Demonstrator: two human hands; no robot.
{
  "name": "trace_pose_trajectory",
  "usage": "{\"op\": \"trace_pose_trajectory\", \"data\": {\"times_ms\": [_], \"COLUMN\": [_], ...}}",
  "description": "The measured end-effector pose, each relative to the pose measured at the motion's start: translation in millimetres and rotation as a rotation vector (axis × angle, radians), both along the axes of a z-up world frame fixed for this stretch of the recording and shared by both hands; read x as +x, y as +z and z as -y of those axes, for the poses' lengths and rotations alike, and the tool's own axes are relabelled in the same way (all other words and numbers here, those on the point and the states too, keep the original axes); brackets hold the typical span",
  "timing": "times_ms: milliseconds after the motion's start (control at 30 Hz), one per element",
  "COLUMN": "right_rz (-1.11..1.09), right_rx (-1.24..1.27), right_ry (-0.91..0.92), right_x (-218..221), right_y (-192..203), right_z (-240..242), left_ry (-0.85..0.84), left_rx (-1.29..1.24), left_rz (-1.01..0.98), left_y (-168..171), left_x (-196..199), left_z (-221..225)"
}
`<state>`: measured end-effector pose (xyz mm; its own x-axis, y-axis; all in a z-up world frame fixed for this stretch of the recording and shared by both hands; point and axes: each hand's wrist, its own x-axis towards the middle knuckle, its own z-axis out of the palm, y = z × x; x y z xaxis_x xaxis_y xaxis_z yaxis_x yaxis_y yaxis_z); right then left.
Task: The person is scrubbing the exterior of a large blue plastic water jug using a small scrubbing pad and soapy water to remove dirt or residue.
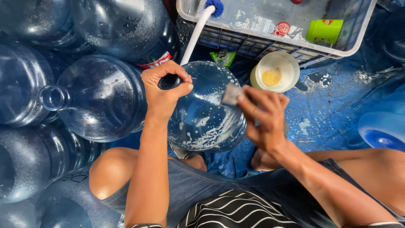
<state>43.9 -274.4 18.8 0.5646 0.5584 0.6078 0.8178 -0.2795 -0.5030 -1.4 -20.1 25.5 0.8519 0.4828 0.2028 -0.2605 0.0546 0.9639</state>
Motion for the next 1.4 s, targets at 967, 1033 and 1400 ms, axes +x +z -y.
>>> {"op": "trace_pose_trajectory", "data": {"times_ms": [967, 1033, 1400], "right_rz": [0.032, 0.062, 0.133], "right_rx": [-0.079, -0.169, -0.201], "right_ry": [0.034, -0.033, -0.075], "right_x": [-7.1, -5.1, -15.4], "right_y": [16.8, 22.2, 32.3], "right_z": [-5.5, -3.4, -3.2], "left_ry": [0.029, 0.071, 0.098], "left_rx": [0.085, 0.101, 0.127], "left_rz": [0.039, 0.034, 0.025], "left_y": [17.3, 19.0, 24.2], "left_x": [3.3, 3.4, -4.1], "left_z": [26.5, 32.9, 43.2]}}
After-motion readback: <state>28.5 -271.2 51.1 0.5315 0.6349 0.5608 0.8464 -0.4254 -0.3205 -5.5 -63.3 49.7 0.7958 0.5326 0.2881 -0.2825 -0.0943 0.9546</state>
